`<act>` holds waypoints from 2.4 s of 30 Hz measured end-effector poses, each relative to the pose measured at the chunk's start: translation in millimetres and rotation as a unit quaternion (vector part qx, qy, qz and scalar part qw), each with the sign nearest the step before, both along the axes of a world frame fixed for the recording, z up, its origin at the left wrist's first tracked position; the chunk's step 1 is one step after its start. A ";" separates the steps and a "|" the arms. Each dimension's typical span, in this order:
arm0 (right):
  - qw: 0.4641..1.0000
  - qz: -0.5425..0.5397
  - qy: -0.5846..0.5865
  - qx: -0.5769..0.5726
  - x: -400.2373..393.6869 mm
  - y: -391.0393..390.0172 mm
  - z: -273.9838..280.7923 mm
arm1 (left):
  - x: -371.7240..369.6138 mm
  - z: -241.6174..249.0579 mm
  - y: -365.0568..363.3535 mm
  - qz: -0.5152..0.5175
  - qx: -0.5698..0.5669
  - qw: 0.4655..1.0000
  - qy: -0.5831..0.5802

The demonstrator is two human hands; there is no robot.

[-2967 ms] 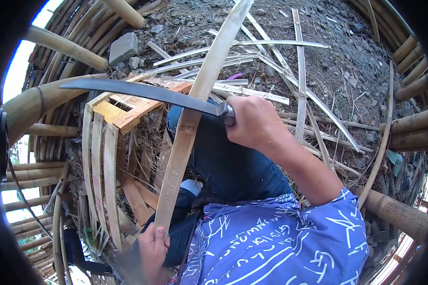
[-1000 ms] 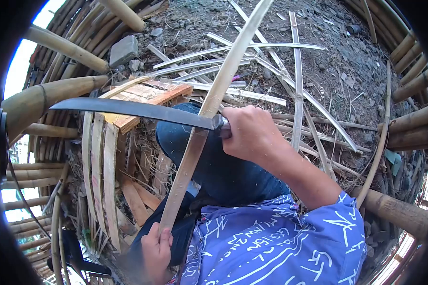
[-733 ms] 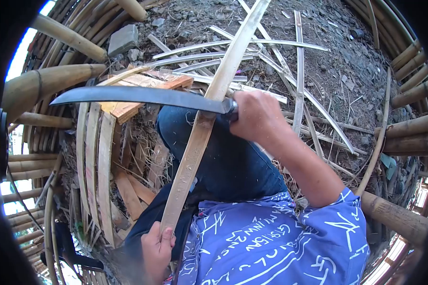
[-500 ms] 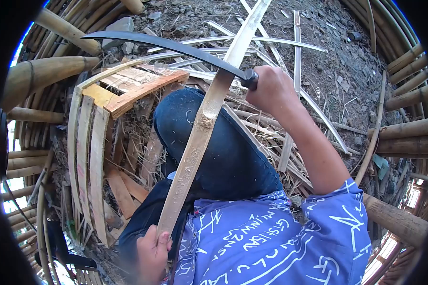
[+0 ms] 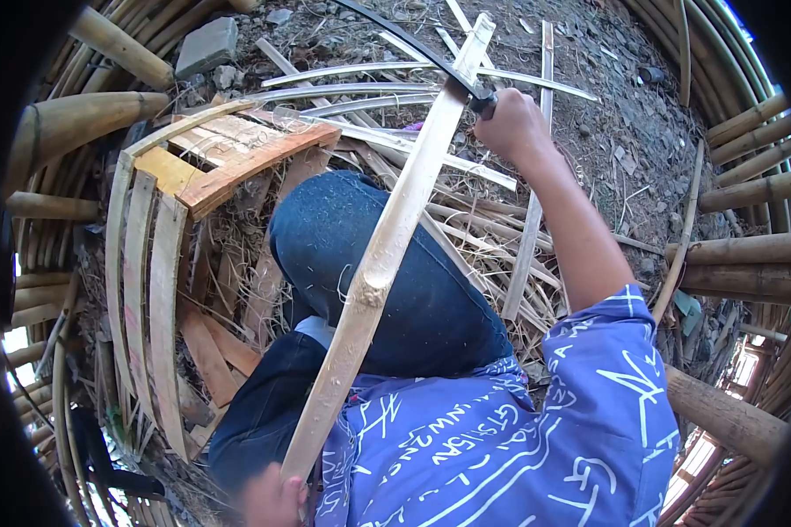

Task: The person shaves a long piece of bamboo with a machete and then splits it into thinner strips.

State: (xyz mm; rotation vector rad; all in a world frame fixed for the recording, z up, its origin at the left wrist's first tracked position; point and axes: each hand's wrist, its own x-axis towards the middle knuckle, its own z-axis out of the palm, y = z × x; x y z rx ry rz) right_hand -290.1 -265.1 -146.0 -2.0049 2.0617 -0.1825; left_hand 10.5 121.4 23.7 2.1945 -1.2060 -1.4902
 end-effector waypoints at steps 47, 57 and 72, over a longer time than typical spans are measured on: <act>0.944 0.103 -0.315 0.008 57.2 116.5 75.7 | -1.9 -52.7 18.0 0.002 -0.161 0.953 -0.258; 0.962 0.210 -0.173 -0.016 63.2 130.0 71.4 | -25.7 -73.6 -32.4 0.050 -0.190 0.944 -0.265; 0.970 0.222 -0.095 -0.013 68.3 121.2 83.3 | -35.9 -60.8 -59.7 0.010 -0.220 0.950 -0.222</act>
